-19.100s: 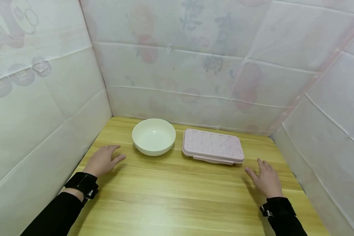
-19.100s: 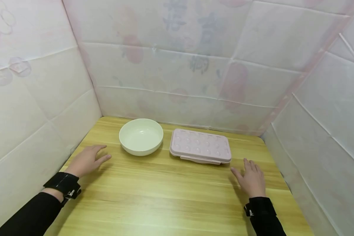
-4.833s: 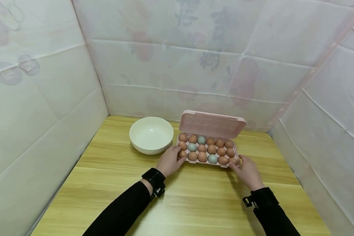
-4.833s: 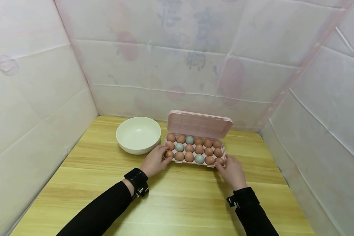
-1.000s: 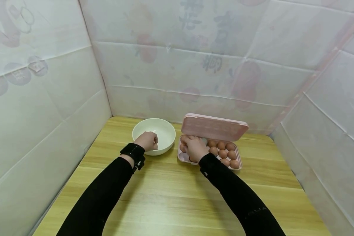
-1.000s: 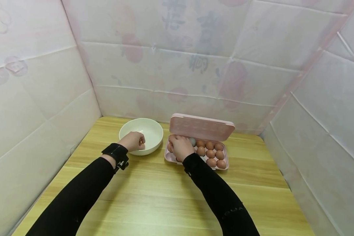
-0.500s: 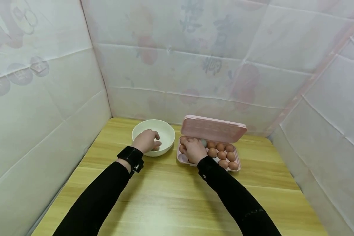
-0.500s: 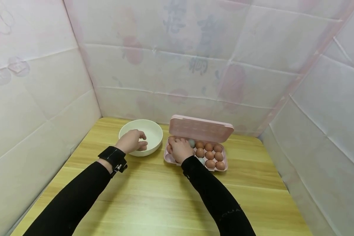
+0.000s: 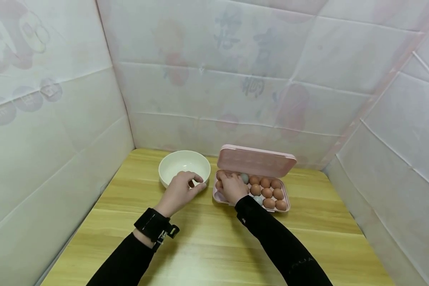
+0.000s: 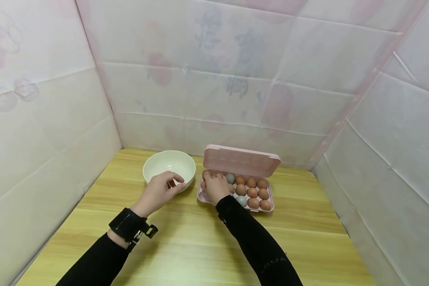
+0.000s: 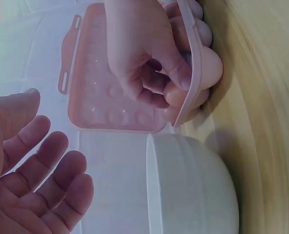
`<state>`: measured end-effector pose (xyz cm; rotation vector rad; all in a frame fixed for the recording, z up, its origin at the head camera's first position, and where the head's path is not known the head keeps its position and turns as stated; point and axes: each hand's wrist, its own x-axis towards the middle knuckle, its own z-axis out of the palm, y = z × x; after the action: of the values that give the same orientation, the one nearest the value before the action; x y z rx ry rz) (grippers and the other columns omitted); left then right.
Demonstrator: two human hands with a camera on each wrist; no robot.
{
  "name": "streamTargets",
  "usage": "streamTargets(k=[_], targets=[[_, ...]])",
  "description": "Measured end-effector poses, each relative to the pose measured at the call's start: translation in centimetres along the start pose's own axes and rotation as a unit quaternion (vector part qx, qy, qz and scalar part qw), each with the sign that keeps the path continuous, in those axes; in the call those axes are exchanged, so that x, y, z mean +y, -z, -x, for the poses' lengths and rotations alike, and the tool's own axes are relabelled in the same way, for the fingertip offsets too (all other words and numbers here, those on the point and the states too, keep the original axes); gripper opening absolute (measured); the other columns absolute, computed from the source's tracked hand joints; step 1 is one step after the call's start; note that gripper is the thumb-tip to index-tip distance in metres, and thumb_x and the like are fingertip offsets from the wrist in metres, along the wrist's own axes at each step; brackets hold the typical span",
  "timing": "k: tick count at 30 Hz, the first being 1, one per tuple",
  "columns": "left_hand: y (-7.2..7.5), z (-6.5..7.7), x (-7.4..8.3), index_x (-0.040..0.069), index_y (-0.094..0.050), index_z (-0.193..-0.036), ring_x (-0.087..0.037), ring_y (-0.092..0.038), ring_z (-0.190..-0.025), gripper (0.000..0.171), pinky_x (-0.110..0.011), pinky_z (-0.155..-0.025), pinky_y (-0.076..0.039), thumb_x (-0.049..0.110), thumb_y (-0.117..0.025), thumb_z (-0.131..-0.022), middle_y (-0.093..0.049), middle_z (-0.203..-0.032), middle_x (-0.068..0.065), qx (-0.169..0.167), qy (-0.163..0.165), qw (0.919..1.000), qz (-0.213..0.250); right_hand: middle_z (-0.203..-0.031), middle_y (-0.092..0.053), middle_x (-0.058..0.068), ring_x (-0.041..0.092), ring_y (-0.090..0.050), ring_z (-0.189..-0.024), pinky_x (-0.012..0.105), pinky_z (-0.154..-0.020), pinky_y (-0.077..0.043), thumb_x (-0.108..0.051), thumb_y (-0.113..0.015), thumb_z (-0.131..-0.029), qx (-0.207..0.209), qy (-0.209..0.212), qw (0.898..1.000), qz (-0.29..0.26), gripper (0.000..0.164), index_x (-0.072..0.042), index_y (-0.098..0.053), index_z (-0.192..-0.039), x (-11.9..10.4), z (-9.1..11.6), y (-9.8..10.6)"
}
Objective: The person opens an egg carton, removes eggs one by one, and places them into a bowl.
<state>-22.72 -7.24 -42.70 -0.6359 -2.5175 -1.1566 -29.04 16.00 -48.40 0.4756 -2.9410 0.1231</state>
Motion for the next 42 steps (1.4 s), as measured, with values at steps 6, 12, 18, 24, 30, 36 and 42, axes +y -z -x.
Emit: streamTargets(k=[6, 12, 18, 24, 30, 36, 42], targets=[[-0.3, 0.5, -0.1, 0.013, -0.078, -0.099, -0.015, -0.065, -0.081, 0.009, -0.027, -0.081, -0.051, 0.019, -0.083, -0.095, -0.077, -0.092, 0.000, 0.002, -0.006, 0.9993, 0.037, -0.120, -0.076, 0.006, 0.037, -0.069, -0.109, 0.052, -0.093, -0.058, -0.031, -0.077, -0.100, 0.022, 0.004, 0.998, -0.052, 0.034, -0.023, -0.066, -0.132, 0.4, -0.3, -0.6], [-0.7, 0.9, -0.1, 0.010, -0.076, -0.103, -0.010, -0.064, -0.081, 0.012, -0.024, -0.073, -0.054, 0.018, -0.081, -0.097, -0.077, -0.100, -0.004, 0.021, -0.023, 0.9986, 0.043, -0.112, -0.076, 0.011, 0.034, -0.071, -0.103, 0.048, -0.089, -0.057, -0.033, -0.075, -0.102, 0.045, -0.010, 0.989, -0.139, 0.039, -0.018, -0.067, -0.137, 0.7, -0.1, 0.4], [-0.8, 0.7, -0.2, 0.006, -0.076, -0.109, -0.023, -0.070, -0.092, 0.019, -0.035, -0.076, -0.060, 0.016, -0.083, -0.094, -0.077, -0.107, -0.009, 0.054, -0.059, 0.9967, 0.015, -0.103, -0.076, 0.010, 0.028, -0.064, -0.085, 0.038, -0.076, -0.049, -0.028, -0.074, -0.103, 0.061, 0.008, 0.971, -0.231, 0.046, -0.013, -0.065, -0.146, 0.6, 0.8, 3.0], [-1.2, 0.3, -0.3, 0.006, -0.073, -0.118, -0.027, -0.074, -0.101, 0.035, -0.039, -0.082, -0.064, 0.018, -0.088, -0.089, -0.076, -0.119, -0.011, 0.059, -0.086, 0.9945, -0.016, -0.131, -0.075, 0.011, 0.029, -0.073, -0.099, 0.037, -0.081, -0.058, -0.028, -0.073, -0.103, 0.057, -0.014, 0.943, -0.327, 0.045, -0.017, -0.065, -0.146, 0.4, 1.9, 4.5], [-1.5, 0.0, 0.3, 0.003, -0.070, -0.130, -0.032, -0.066, -0.130, 0.052, -0.045, -0.107, -0.059, 0.021, -0.091, -0.086, -0.069, -0.137, -0.015, 0.043, -0.099, 0.9934, -0.037, -0.127, -0.074, 0.010, 0.024, -0.071, -0.102, 0.031, -0.083, -0.058, -0.028, -0.070, -0.105, 0.055, -0.023, 0.912, -0.405, 0.048, -0.012, -0.060, -0.150, -0.1, 3.0, 5.7], [-1.9, -0.2, 1.0, 0.004, -0.069, -0.134, -0.034, -0.064, -0.131, 0.054, -0.043, -0.107, -0.059, 0.020, -0.091, -0.087, -0.066, -0.139, -0.017, 0.051, -0.145, 0.9855, -0.072, -0.145, -0.065, 0.012, 0.027, -0.064, -0.132, 0.047, -0.111, -0.056, -0.030, -0.065, -0.108, -0.003, -0.033, 0.839, -0.544, 0.050, -0.018, -0.053, -0.155, -0.9, 4.0, 7.0], [-2.1, -0.4, 1.8, 0.004, -0.068, -0.135, -0.031, -0.067, -0.123, 0.056, -0.037, -0.096, -0.063, 0.019, -0.091, -0.087, -0.066, -0.136, -0.017, 0.058, -0.176, 0.9804, -0.068, -0.151, -0.059, 0.017, 0.030, -0.062, -0.136, 0.052, -0.117, -0.051, -0.031, -0.065, -0.108, -0.043, -0.055, 0.776, -0.626, 0.058, -0.012, -0.046, -0.159, -1.3, 4.9, 7.8]])
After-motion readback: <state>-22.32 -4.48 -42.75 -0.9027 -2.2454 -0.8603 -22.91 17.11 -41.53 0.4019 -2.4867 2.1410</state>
